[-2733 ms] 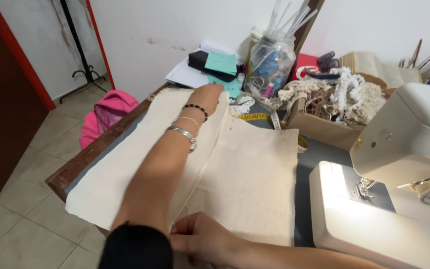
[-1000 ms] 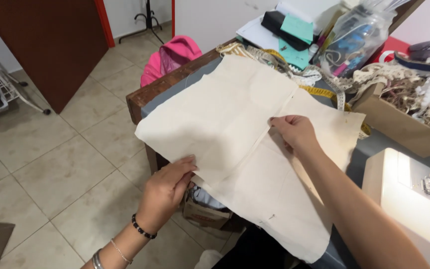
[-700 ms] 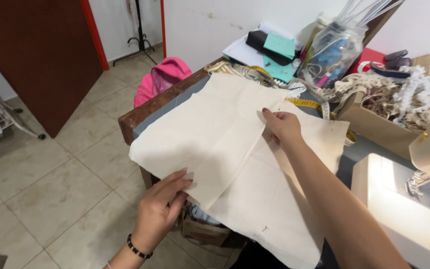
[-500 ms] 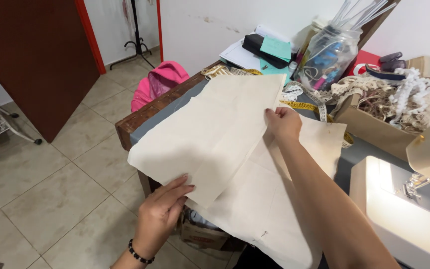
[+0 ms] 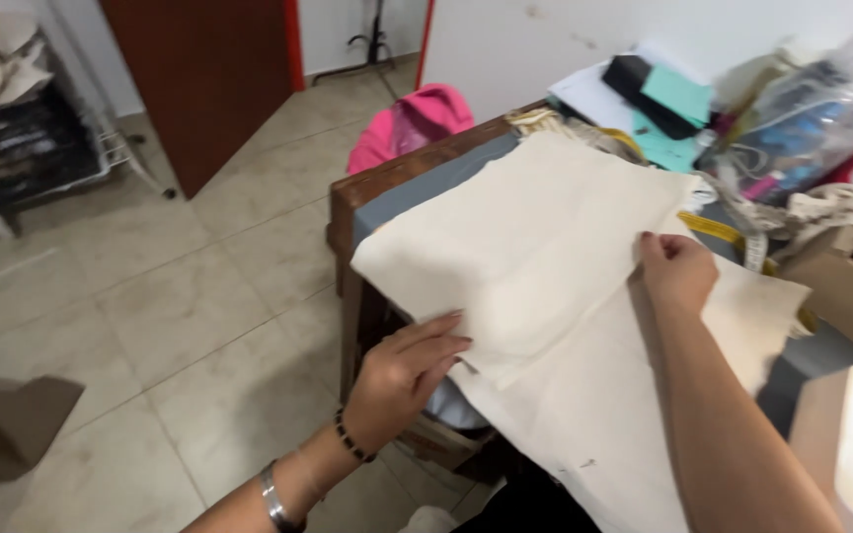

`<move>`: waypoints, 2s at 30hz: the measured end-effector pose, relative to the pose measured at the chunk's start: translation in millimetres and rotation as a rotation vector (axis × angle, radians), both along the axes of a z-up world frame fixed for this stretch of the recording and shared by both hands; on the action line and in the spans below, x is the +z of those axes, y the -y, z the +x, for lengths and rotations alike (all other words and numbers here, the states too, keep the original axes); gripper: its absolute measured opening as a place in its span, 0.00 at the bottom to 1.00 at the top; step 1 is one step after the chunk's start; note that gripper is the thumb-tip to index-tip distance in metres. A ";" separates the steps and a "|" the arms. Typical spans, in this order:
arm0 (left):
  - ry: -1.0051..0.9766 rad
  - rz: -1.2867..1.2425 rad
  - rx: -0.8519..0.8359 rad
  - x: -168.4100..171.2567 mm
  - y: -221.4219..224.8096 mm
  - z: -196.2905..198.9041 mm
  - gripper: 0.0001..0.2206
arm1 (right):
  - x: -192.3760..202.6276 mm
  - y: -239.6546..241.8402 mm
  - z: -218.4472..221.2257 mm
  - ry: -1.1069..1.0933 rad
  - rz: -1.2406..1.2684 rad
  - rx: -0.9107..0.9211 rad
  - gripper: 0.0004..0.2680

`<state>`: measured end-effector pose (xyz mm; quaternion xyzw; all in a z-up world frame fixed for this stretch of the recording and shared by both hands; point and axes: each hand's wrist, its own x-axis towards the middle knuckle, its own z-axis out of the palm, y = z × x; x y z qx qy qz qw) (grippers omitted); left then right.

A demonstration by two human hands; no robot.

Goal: Pinning a white fabric piece onto a tan fabric base on a sewing table

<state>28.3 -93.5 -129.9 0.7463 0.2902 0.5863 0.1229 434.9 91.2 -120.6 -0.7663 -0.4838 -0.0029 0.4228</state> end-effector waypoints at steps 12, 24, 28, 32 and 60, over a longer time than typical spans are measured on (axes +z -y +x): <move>0.057 -0.010 -0.027 -5.9 -8.3 -5.8 0.09 | 15.1 7.4 -3.3 0.041 -0.167 -0.008 0.11; 0.064 -0.050 0.012 -14.2 -1.6 -8.3 0.08 | 18.3 11.1 -7.5 -0.058 -0.187 0.002 0.11; 0.038 -0.031 -0.008 -15.0 0.3 -12.0 0.08 | 17.8 9.7 -8.2 -0.037 -0.197 -0.006 0.11; 0.081 -0.097 0.046 -7.6 8.4 -17.2 0.07 | 15.5 8.2 -6.1 -0.046 -0.194 -0.011 0.10; 0.947 -1.143 -0.391 -2.1 -8.8 -3.7 0.26 | 67.9 48.4 -88.1 -0.038 0.279 0.315 0.11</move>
